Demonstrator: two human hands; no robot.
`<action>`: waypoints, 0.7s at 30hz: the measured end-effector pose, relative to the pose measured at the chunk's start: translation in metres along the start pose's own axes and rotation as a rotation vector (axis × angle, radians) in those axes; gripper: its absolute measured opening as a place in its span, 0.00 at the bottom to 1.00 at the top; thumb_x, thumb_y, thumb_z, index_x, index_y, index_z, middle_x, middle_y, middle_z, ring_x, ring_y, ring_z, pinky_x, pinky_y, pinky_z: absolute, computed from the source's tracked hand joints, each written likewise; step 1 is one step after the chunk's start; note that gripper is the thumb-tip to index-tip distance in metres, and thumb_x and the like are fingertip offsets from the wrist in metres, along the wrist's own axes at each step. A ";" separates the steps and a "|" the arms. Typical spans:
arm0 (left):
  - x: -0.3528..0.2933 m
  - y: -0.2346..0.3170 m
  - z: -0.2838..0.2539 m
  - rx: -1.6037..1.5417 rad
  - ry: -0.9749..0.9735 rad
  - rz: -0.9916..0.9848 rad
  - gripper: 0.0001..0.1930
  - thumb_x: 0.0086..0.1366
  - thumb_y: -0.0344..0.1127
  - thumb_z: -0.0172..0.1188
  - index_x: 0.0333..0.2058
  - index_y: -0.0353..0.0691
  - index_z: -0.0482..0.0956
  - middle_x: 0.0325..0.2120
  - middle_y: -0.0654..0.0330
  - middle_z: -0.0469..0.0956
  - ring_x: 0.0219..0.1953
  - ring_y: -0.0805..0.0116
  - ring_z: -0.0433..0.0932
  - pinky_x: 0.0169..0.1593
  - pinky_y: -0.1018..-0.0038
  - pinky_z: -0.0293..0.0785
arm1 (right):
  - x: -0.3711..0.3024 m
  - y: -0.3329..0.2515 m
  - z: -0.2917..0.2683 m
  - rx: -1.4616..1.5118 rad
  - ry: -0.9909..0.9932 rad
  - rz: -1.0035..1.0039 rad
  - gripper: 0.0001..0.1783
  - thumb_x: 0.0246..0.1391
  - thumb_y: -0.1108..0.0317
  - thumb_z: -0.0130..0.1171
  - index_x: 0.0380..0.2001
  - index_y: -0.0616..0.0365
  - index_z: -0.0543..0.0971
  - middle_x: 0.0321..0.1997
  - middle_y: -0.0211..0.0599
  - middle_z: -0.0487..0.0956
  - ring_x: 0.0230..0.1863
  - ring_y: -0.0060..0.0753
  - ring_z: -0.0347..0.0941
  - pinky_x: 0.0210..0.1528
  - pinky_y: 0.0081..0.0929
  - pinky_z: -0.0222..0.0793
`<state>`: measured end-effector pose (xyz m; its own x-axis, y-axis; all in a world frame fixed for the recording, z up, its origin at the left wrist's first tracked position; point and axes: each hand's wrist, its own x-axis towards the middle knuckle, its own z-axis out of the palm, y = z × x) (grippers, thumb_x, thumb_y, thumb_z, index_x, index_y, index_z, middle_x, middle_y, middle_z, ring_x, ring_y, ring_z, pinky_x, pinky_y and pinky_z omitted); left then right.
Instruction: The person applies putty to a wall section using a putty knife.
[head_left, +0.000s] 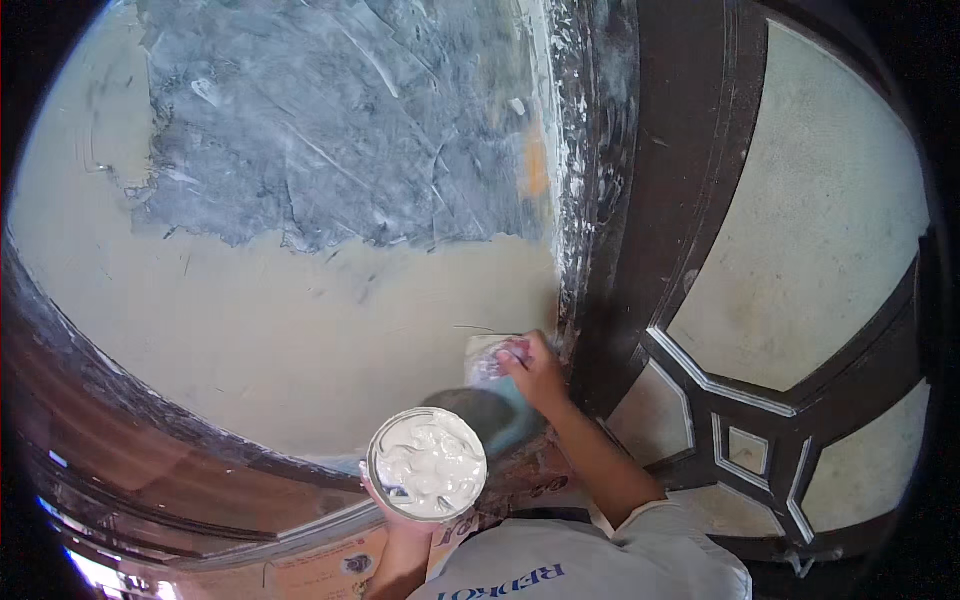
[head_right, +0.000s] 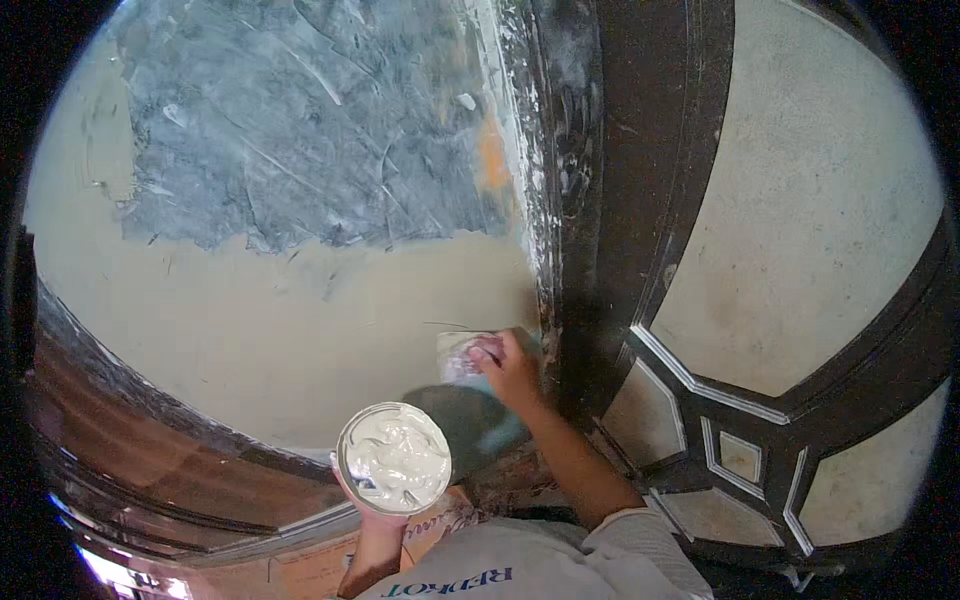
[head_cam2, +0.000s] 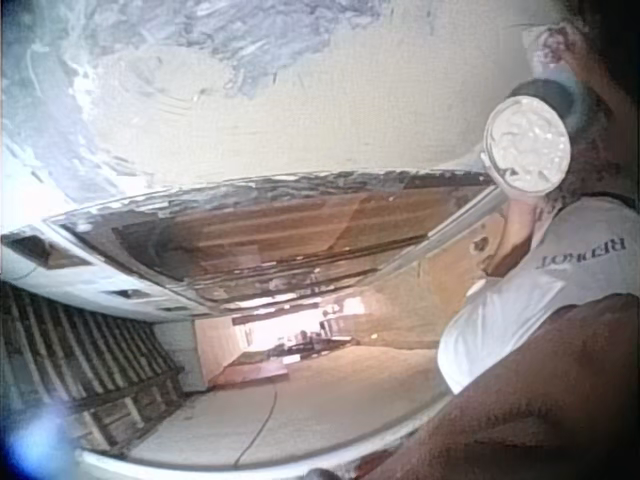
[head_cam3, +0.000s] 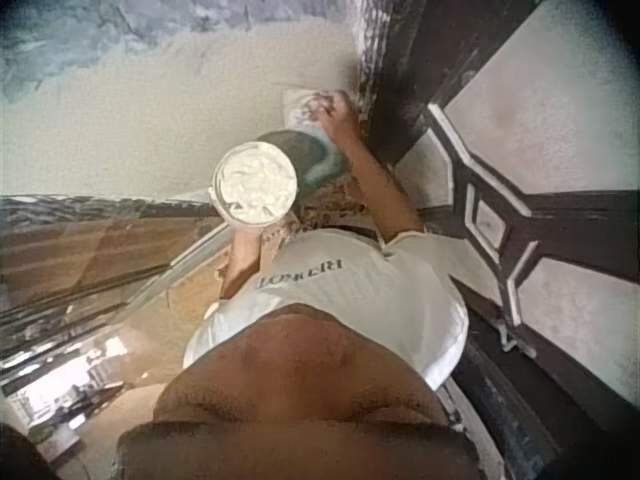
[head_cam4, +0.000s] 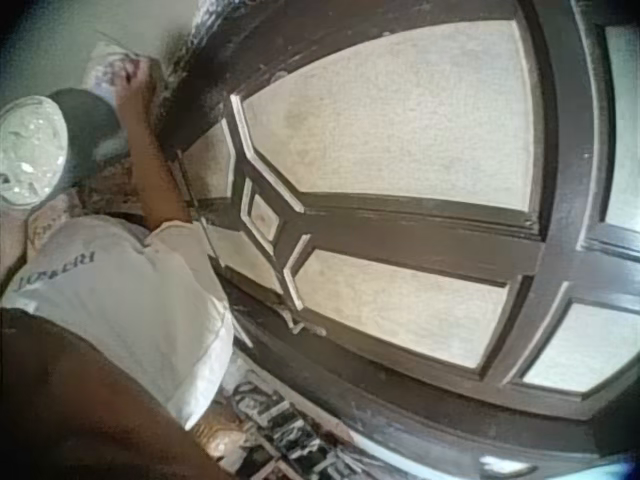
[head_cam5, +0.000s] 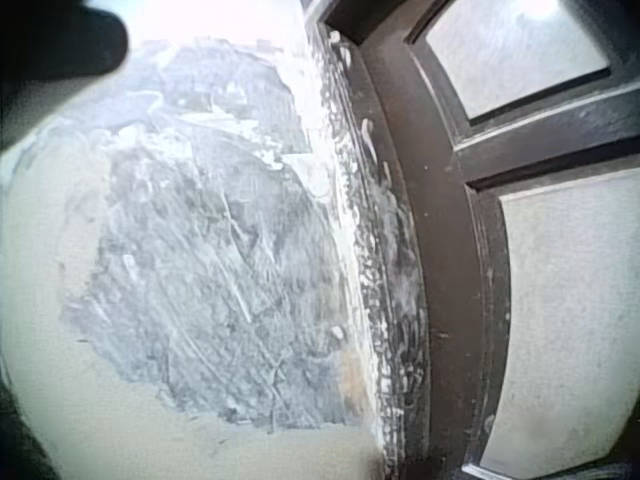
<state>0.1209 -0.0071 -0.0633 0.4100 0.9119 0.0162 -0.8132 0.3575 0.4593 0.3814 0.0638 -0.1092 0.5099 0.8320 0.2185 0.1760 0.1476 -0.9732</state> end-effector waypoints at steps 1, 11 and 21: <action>-0.001 -0.003 0.000 0.000 0.005 0.006 0.43 0.64 0.74 0.38 0.67 0.48 0.61 0.66 0.54 0.61 0.65 0.50 0.63 0.65 0.48 0.63 | 0.002 -0.009 0.005 -0.199 0.036 -0.099 0.20 0.57 0.61 0.65 0.45 0.61 0.72 0.43 0.40 0.80 0.39 0.31 0.78 0.39 0.32 0.74; -0.012 -0.021 -0.012 0.000 0.214 0.071 0.44 0.64 0.75 0.34 0.66 0.49 0.62 0.66 0.54 0.62 0.65 0.47 0.63 0.65 0.48 0.63 | -0.027 0.113 -0.001 0.230 0.105 0.264 0.21 0.57 0.59 0.64 0.46 0.63 0.73 0.45 0.47 0.80 0.38 0.33 0.80 0.39 0.29 0.78; -0.015 -0.026 0.007 -0.041 0.117 0.056 0.43 0.65 0.74 0.35 0.67 0.48 0.61 0.67 0.54 0.61 0.66 0.48 0.62 0.66 0.48 0.61 | 0.012 0.014 0.011 -0.040 -0.039 -0.131 0.18 0.59 0.65 0.61 0.46 0.64 0.71 0.36 0.52 0.80 0.37 0.40 0.81 0.38 0.39 0.73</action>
<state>0.1389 -0.0313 -0.0692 0.3148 0.9470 -0.0642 -0.8505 0.3115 0.4239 0.3807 0.0822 -0.1206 0.4471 0.8276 0.3395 0.2724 0.2355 -0.9329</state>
